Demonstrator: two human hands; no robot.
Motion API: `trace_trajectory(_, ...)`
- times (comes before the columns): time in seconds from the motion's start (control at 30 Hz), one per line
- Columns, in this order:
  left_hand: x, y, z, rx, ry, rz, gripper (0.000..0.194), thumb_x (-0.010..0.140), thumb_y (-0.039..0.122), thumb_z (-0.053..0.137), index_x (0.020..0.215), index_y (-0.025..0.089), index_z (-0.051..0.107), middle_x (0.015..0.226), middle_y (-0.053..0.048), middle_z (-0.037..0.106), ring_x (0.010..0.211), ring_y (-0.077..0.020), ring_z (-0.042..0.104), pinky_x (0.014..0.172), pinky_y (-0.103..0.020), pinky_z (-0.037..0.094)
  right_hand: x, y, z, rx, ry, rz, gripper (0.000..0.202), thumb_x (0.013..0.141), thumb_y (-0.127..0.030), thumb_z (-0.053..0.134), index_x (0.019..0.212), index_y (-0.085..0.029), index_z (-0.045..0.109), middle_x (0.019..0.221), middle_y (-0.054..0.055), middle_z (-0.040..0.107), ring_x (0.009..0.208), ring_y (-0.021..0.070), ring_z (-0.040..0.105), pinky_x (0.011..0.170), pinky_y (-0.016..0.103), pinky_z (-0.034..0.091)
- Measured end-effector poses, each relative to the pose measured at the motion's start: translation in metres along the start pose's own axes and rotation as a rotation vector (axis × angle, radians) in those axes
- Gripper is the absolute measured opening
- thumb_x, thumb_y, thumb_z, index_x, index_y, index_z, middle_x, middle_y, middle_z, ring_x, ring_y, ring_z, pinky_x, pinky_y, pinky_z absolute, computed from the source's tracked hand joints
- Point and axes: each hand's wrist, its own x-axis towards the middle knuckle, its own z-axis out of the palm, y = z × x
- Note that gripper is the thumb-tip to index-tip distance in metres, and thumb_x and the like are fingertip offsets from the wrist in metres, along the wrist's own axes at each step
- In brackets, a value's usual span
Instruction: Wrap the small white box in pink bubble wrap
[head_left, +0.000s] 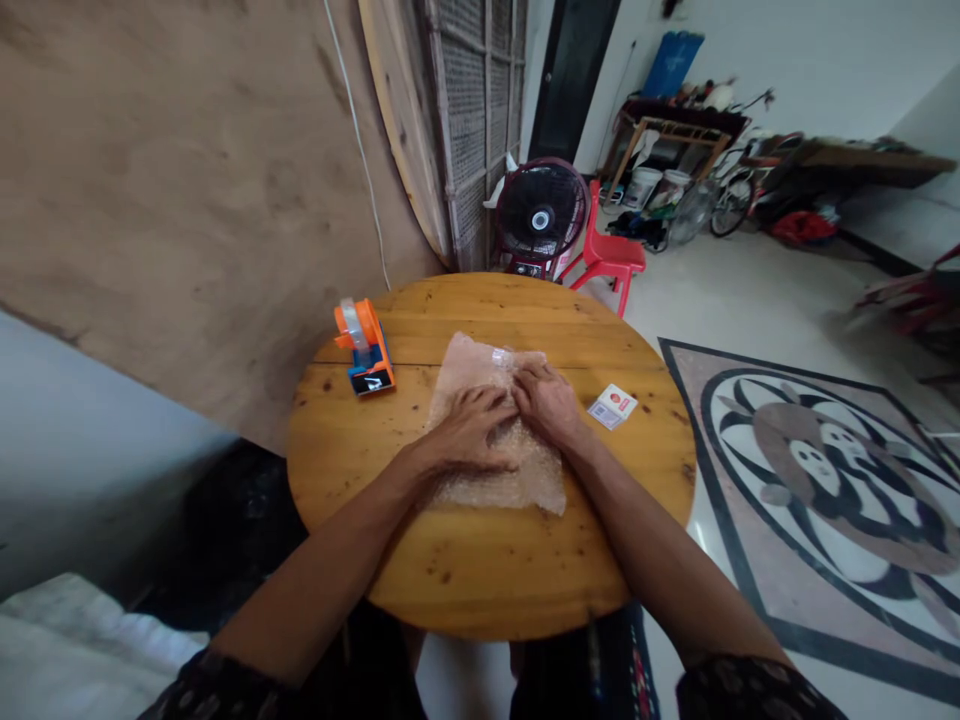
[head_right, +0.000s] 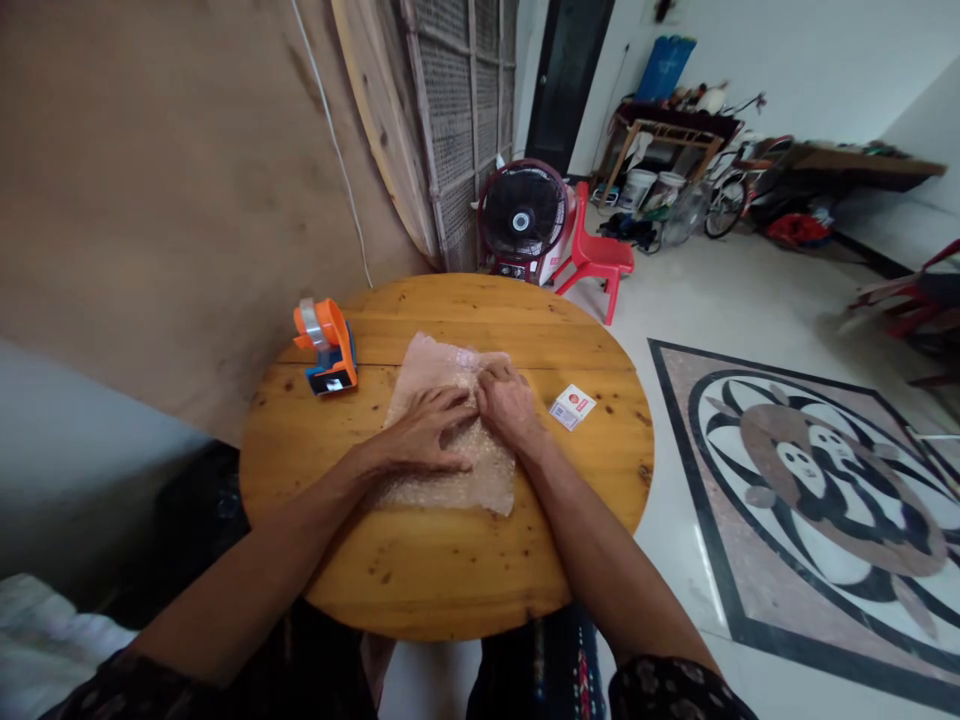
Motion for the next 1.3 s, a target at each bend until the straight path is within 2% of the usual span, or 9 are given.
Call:
trace_trajectory(0.13, 0.001, -0.001, 0.000, -0.005, -0.016, -0.028, 0.088, 0.066, 0.064, 0.072, 0.141, 0.025, 0.047, 0.148, -0.016, 0.037, 0.138, -0.0404, 0.026, 0.112, -0.058, 0.016, -0.002, -0.002, -0.004, 0.035, -0.005, -0.007, 0.025, 0.092, -0.023, 0.049, 0.111, -0.017, 0.064, 0.128, 0.014, 0.059, 0.120, 0.0260, 0.050, 0.101, 0.039, 0.038)
trace_trajectory(0.37, 0.001, 0.000, -0.001, -0.012, -0.013, -0.016, 0.086, 0.065, 0.062, 0.073, 0.140, 0.027, 0.047, 0.148, -0.015, 0.039, 0.135, -0.0382, 0.031, 0.112, -0.057, 0.018, -0.003, -0.006, -0.010, 0.056, -0.060, -0.028, 0.029, 0.090, -0.020, 0.049, 0.116, -0.016, 0.063, 0.128, 0.014, 0.060, 0.120, 0.0269, 0.053, 0.099, 0.040, 0.039)
trace_trajectory(0.53, 0.001, -0.004, -0.002, -0.079, 0.009, 0.013, 0.086, 0.065, 0.060, 0.074, 0.140, 0.027, 0.046, 0.151, -0.013, 0.036, 0.140, -0.0386, 0.027, 0.114, -0.057, 0.015, -0.003, -0.007, -0.013, 0.101, -0.087, -0.145, 0.027, 0.088, -0.015, 0.047, 0.108, -0.017, 0.066, 0.113, 0.010, 0.066, 0.106, 0.0224, 0.058, 0.094, 0.033, 0.043)
trace_trajectory(0.63, 0.002, -0.009, -0.006, -0.134, 0.007, 0.021, 0.071, 0.069, 0.053, 0.073, 0.131, 0.024, 0.056, 0.150, -0.013, 0.040, 0.138, -0.0373, 0.032, 0.115, -0.055, 0.018, -0.005, -0.009, -0.015, 0.102, -0.123, -0.165, 0.031, 0.085, -0.012, 0.047, 0.111, -0.013, 0.064, 0.110, 0.013, 0.065, 0.102, 0.0236, 0.059, 0.090, 0.034, 0.045)
trace_trajectory(0.73, 0.002, -0.013, -0.012, -0.168, 0.045, 0.031, 0.040, 0.073, 0.030, 0.067, 0.112, 0.023, 0.068, 0.141, -0.008, 0.051, 0.133, -0.0320, 0.041, 0.115, -0.048, 0.027, -0.008, -0.010, -0.019, 0.162, -0.127, -0.206, 0.036, 0.086, -0.018, 0.051, 0.122, -0.013, 0.058, 0.118, 0.015, 0.062, 0.109, 0.0252, 0.057, 0.094, 0.037, 0.044)
trace_trajectory(0.8, 0.000, -0.014, -0.016, -0.165, 0.078, 0.008, 0.029, 0.073, 0.020, 0.061, 0.100, 0.021, 0.070, 0.133, -0.006, 0.056, 0.128, -0.0284, 0.046, 0.112, -0.044, 0.033, -0.009, -0.010, -0.021, 0.191, -0.119, -0.250, 0.041, 0.086, -0.025, 0.056, 0.125, -0.014, 0.056, 0.126, 0.015, 0.059, 0.118, 0.0268, 0.053, 0.100, 0.040, 0.041)
trace_trajectory(1.03, -0.003, -0.022, -0.017, -0.100, 0.094, -0.042, 0.018, 0.076, 0.021, 0.059, 0.091, 0.018, 0.068, 0.127, -0.010, 0.058, 0.123, -0.0285, 0.049, 0.108, -0.045, 0.038, -0.002, 0.009, -0.018, 0.147, -0.189, -0.330, 0.030, 0.082, -0.035, 0.065, 0.104, -0.014, 0.065, 0.122, 0.016, 0.060, 0.119, 0.0297, 0.052, 0.102, 0.045, 0.041)
trace_trajectory(1.2, -0.004, -0.028, -0.018, -0.093, 0.094, -0.052, 0.014, 0.074, 0.020, 0.061, 0.087, 0.018, 0.066, 0.120, -0.008, 0.060, 0.119, -0.0264, 0.051, 0.106, -0.043, 0.039, -0.002, 0.025, -0.020, 0.229, -0.194, -0.288, 0.033, 0.080, -0.030, 0.068, 0.110, -0.018, 0.065, 0.126, 0.012, 0.061, 0.121, 0.0288, 0.054, 0.103, 0.045, 0.042)
trace_trajectory(1.3, -0.006, -0.031, -0.022, -0.078, 0.067, -0.039, 0.015, 0.074, 0.019, 0.061, 0.089, 0.018, 0.065, 0.124, -0.008, 0.058, 0.121, -0.0258, 0.049, 0.106, -0.042, 0.038, -0.004, 0.030, -0.022, 0.271, -0.208, -0.296, 0.035, 0.080, -0.027, 0.068, 0.114, -0.019, 0.064, 0.138, 0.012, 0.054, 0.128, 0.0280, 0.050, 0.107, 0.044, 0.041)
